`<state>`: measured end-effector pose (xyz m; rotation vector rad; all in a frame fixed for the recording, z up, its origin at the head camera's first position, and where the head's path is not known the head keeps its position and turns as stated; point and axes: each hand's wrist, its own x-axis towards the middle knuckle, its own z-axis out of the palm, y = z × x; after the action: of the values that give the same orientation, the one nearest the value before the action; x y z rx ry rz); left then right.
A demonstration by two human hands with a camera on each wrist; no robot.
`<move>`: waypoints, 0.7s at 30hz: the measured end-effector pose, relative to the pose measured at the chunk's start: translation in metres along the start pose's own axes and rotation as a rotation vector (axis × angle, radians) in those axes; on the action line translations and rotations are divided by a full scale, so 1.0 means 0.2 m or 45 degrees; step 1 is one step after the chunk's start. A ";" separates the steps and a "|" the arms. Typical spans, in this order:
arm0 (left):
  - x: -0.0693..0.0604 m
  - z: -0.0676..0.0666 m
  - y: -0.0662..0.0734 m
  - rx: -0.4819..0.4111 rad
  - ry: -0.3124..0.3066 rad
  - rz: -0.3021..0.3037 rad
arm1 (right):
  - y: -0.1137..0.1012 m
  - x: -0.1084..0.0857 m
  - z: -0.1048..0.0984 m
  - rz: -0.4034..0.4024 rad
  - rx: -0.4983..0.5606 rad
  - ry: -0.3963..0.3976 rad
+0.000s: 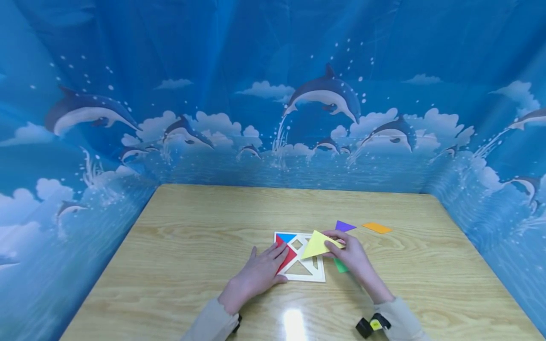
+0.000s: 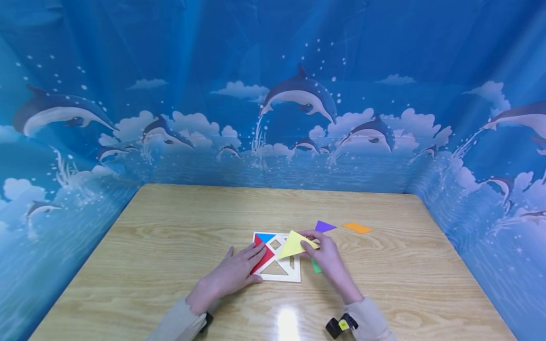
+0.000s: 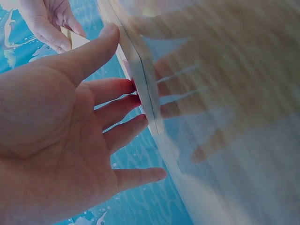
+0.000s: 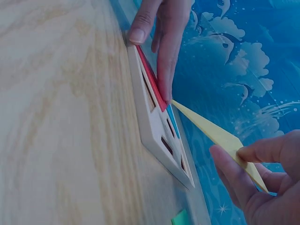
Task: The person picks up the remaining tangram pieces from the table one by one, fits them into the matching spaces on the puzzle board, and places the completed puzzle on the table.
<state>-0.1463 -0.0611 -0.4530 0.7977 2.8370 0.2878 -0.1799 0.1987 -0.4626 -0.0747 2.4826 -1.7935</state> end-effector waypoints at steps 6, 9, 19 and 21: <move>0.00 0.00 0.00 -0.002 -0.004 -0.010 | 0.01 0.00 0.05 -0.030 -0.042 0.024; 0.00 0.00 0.01 -0.012 -0.011 -0.018 | 0.00 0.00 0.08 -0.048 -0.038 0.030; 0.00 -0.01 0.01 -0.011 -0.017 -0.020 | 0.00 -0.02 0.16 -0.138 -0.191 0.037; 0.01 -0.01 0.01 -0.008 -0.016 -0.017 | -0.01 -0.02 0.17 -0.153 -0.224 0.039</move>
<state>-0.1471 -0.0596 -0.4516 0.7765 2.8270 0.2888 -0.1722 0.1667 -0.4711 -0.2127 2.7068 -1.6234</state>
